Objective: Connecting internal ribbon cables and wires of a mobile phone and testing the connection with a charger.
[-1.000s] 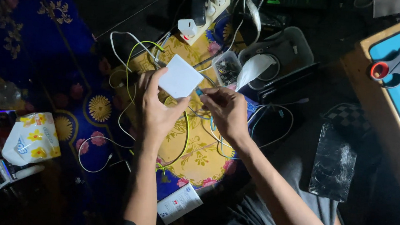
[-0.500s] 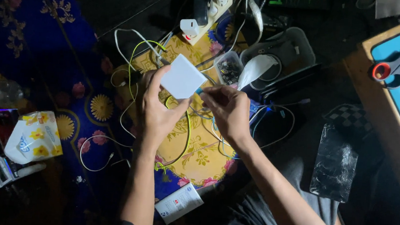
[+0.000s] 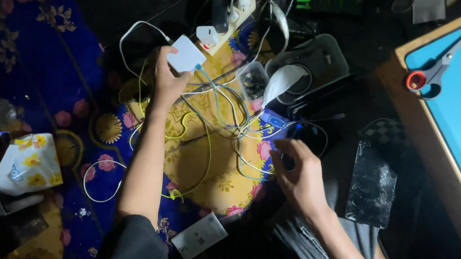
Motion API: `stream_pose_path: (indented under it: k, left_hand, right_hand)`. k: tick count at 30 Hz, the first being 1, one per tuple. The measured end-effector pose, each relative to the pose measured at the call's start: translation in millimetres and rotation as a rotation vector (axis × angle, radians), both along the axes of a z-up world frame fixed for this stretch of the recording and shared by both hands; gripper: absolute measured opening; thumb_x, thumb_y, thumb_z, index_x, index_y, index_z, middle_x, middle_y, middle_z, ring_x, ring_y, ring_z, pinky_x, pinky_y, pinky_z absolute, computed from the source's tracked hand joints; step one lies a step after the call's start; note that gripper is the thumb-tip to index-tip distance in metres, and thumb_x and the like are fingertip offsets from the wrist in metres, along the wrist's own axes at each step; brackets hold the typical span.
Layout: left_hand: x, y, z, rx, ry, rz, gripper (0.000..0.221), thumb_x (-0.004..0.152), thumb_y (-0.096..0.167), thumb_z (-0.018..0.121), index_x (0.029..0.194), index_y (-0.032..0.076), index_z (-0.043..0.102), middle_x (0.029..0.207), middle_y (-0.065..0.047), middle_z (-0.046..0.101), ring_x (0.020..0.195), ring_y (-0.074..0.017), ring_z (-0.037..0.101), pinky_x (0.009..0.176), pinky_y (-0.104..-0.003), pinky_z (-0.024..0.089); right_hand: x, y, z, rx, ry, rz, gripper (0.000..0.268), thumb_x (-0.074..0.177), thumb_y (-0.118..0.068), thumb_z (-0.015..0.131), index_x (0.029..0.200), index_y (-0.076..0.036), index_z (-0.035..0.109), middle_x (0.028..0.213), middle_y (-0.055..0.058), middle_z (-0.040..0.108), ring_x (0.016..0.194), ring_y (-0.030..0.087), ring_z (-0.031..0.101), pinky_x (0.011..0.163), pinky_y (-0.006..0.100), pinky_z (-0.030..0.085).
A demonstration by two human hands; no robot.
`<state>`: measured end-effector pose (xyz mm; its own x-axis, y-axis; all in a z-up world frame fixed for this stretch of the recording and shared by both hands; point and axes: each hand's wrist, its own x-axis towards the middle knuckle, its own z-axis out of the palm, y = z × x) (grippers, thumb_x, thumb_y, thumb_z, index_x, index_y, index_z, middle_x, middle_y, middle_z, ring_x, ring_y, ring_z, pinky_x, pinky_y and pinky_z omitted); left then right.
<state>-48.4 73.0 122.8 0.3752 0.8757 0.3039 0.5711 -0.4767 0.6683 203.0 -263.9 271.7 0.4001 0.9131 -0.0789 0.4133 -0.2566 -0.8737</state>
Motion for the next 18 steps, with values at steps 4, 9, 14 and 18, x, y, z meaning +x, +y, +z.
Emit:
stream_pose_path:
  k: [4, 9, 14, 18]
  left_hand:
    - [11.7, -13.7, 12.4, 0.066, 0.023, -0.012, 0.062, 0.068, 0.005, 0.092, 0.12, 0.011, 0.059, 0.135, -0.017, 0.064, 0.131, -0.0433, 0.061, 0.108, -0.056, 0.048]
    - [41.2, -60.3, -15.0, -0.06, 0.077, 0.581, 0.031, 0.087, 0.032, 0.083, 0.113, 0.024, 0.07, 0.109, -0.008, 0.078, 0.108, -0.0362, 0.076, 0.094, -0.054, 0.056]
    - [66.2, -64.7, -49.7, -0.333, -0.167, 0.788, 0.059, 0.088, 0.058, 0.082, 0.127, 0.018, 0.063, 0.107, -0.013, 0.081, 0.102, -0.036, 0.08, 0.087, -0.047, 0.06]
    - [52.4, -18.8, -128.5, -0.422, -0.424, 0.935, 0.079, 0.094, 0.067, 0.079, 0.141, 0.011, 0.049, 0.099, -0.016, 0.081, 0.107, -0.0337, 0.08, 0.093, -0.045, 0.06]
  right_hand:
    - [-4.6, -16.1, -14.0, -0.078, 0.064, 0.031, 0.023, 0.094, -0.016, 0.08, 0.116, -0.01, 0.079, 0.095, 0.012, 0.078, 0.092, 0.035, 0.08, 0.083, 0.045, 0.063]
    - [-5.5, -23.4, -44.4, -0.22, 0.035, 0.071, 0.029, 0.093, -0.019, 0.077, 0.121, -0.015, 0.078, 0.097, 0.013, 0.08, 0.094, 0.039, 0.08, 0.08, 0.049, 0.062]
    - [-2.6, -26.1, -40.3, -0.25, 0.022, 0.094, 0.024, 0.095, -0.02, 0.078, 0.118, -0.012, 0.079, 0.092, 0.012, 0.08, 0.09, 0.035, 0.082, 0.078, 0.045, 0.064]
    - [-0.9, -28.6, -35.4, -0.218, 0.062, 0.066, 0.023, 0.095, -0.018, 0.078, 0.117, -0.01, 0.079, 0.089, 0.015, 0.081, 0.088, 0.038, 0.082, 0.077, 0.047, 0.064]
